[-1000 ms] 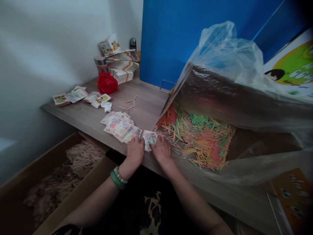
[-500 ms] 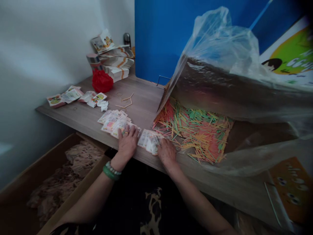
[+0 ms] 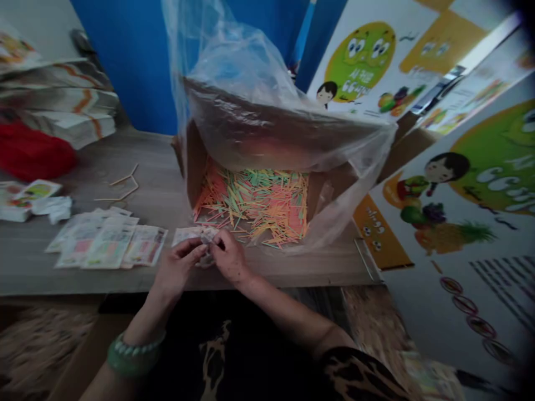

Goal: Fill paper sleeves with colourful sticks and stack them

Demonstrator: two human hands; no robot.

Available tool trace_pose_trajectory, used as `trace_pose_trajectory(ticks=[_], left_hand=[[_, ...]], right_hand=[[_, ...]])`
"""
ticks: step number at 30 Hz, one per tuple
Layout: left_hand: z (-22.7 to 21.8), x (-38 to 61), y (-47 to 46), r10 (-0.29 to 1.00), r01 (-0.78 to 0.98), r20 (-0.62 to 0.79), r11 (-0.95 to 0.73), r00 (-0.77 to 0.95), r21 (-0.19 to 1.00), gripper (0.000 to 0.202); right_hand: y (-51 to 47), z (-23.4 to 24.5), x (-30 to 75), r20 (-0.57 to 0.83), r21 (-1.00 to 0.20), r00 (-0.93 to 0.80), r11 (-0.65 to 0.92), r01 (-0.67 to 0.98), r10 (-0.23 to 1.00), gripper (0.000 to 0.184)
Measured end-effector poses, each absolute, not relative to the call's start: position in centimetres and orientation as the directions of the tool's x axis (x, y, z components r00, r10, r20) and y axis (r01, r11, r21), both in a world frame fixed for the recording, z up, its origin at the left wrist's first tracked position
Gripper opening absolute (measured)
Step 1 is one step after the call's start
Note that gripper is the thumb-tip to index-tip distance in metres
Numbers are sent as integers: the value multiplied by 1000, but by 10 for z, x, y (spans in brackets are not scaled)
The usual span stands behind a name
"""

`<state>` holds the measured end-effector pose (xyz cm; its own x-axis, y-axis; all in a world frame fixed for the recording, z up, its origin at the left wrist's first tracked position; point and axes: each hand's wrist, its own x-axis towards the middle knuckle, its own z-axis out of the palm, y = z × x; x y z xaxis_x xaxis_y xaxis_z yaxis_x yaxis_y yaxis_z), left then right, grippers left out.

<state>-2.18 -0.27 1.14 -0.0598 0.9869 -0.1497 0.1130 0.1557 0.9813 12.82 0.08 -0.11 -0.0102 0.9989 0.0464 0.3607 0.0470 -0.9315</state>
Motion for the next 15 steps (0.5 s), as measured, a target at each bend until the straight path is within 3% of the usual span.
trace_pose_trajectory(ticks=[2,4,7,9,11,13,15], left_hand=[[18,1,0,973,-120,-225,217,-51,969,28],[23,19,2,969,-241,-246,233,-23,942,29],[25,34,4,963,-267,-269,263,17,927,30],[25,37,6,959,-256,-282,275,6,927,30],[25,37,7,946,-248,-319,323,56,913,32],[24,36,9,914,-219,-378,403,148,889,32],[24,38,9,891,-182,-409,443,195,878,29]], right_hand=[[-3,1,133,34,-953,-14,36,300,999,20],[-7,2,141,19,-965,0,19,263,1000,22],[-11,5,166,3,-953,-47,17,303,999,22],[-13,11,196,0,-881,-131,62,469,991,13],[-13,18,234,15,-680,-148,118,724,989,4],[-12,23,272,-15,-388,-94,81,918,995,24],[-10,22,300,-74,-194,-92,76,978,993,35]])
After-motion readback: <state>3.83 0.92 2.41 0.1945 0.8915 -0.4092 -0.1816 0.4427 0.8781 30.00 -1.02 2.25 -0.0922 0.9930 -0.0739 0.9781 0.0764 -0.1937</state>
